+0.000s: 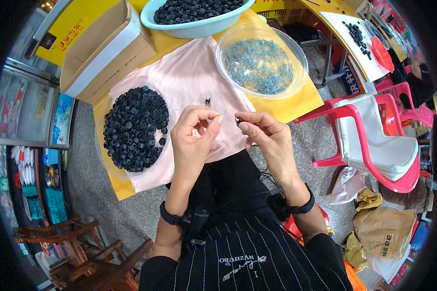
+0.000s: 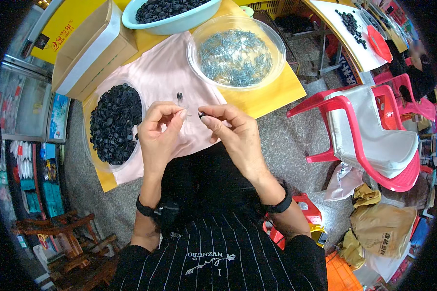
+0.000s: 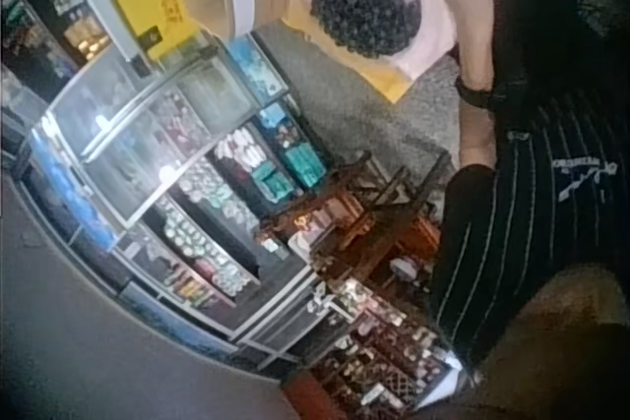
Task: The person is assembling small black plastic components by pressing two parts together.
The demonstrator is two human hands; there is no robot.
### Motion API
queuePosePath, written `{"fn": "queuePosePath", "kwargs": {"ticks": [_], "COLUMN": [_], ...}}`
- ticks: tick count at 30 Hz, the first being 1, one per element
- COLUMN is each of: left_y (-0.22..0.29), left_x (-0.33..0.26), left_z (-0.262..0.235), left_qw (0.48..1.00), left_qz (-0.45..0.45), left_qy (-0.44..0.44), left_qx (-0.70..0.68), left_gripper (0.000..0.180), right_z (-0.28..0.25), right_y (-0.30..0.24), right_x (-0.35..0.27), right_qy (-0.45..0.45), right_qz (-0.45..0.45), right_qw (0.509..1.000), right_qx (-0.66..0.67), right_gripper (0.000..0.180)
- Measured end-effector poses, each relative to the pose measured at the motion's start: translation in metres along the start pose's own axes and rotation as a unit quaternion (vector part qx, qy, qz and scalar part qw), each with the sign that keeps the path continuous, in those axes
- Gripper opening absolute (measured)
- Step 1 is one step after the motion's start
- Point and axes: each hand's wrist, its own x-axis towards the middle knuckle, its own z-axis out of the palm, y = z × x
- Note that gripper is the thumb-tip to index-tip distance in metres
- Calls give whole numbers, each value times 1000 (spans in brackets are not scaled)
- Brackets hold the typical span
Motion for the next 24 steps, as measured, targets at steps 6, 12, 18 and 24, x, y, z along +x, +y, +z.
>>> {"fn": "queuePosePath", "kwargs": {"ticks": [6, 12, 18, 24], "left_y": [22, 36, 51, 46], "left_x": [-20, -27, -32, -38], "left_z": [-12, -22, -31, -31], "left_qw": [994, 997, 989, 943], "left_qz": [-47, -49, 30, 198], "left_qy": [-29, -51, -55, -89], "left_qx": [-96, -28, 138, 253], "left_gripper": [8, 7, 11, 16], "right_z": [0, 7, 15, 14], "right_y": [8, 6, 6, 1], "right_x": [-3, -13, -22, -35], "right_qy": [-84, -110, -97, -89], "right_qz": [146, 168, 79, 32], "right_qw": [943, 935, 979, 995], "right_qx": [286, 293, 160, 10], "right_gripper": [24, 25, 21, 20]}}
